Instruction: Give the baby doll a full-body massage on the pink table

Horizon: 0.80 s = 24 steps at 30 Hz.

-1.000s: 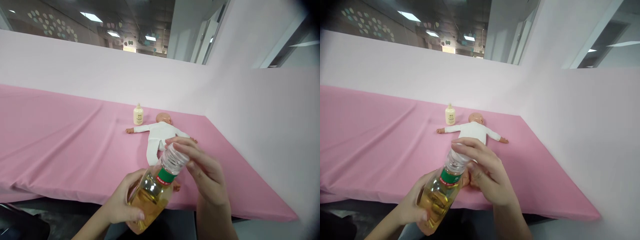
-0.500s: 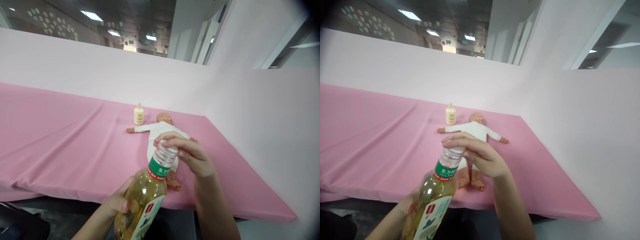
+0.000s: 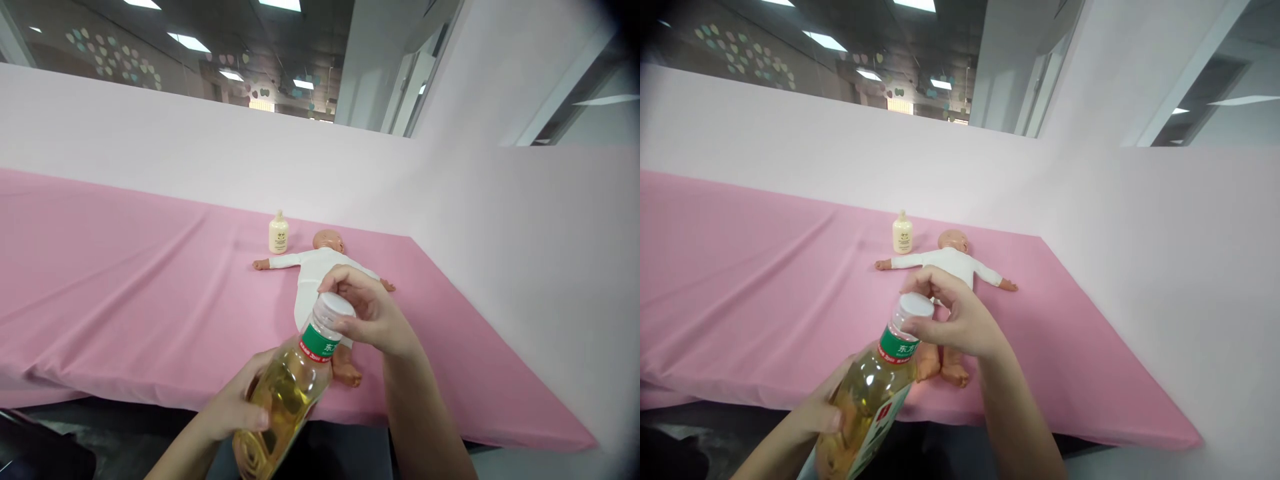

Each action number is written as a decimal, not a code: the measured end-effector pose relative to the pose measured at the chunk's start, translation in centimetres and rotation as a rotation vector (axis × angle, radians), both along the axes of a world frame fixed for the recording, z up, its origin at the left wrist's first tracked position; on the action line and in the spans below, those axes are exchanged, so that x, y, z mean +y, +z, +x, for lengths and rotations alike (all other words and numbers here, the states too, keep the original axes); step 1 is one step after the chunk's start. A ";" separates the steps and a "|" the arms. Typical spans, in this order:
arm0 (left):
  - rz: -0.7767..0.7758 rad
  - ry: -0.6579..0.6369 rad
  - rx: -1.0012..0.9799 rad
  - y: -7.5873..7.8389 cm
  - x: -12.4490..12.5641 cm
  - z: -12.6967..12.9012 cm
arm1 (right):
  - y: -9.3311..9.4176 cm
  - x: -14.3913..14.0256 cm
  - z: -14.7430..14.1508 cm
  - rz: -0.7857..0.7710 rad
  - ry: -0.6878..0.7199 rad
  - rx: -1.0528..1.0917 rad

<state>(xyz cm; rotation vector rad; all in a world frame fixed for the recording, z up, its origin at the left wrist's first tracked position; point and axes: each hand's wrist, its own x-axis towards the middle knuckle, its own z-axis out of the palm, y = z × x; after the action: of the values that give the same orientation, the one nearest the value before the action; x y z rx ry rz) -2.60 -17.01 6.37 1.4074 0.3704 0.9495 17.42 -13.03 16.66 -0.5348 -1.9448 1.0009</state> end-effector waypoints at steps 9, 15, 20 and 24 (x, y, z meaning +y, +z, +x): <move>0.196 0.331 0.426 -1.1 -0.8 -4.4 | 0.7 -2.7 -0.8 -0.019 -0.326 -0.454; 0.454 0.624 0.628 -1.7 -1.9 -6.1 | -0.6 -2.7 -4.1 0.071 -0.435 -0.578; 0.502 0.831 0.761 -3.6 -3.0 -9.3 | -2.3 -2.5 -6.9 -0.063 -0.348 -0.528; 0.432 1.184 0.773 -4.4 -2.5 -13.4 | -3.4 -2.7 -8.1 -0.151 -0.219 -0.468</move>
<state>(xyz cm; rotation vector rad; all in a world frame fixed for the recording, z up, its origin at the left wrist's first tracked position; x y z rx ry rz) -16.00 -19.54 1.99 1.9319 1.8003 1.4141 9.32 -15.71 13.25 -1.1255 -2.1590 0.9438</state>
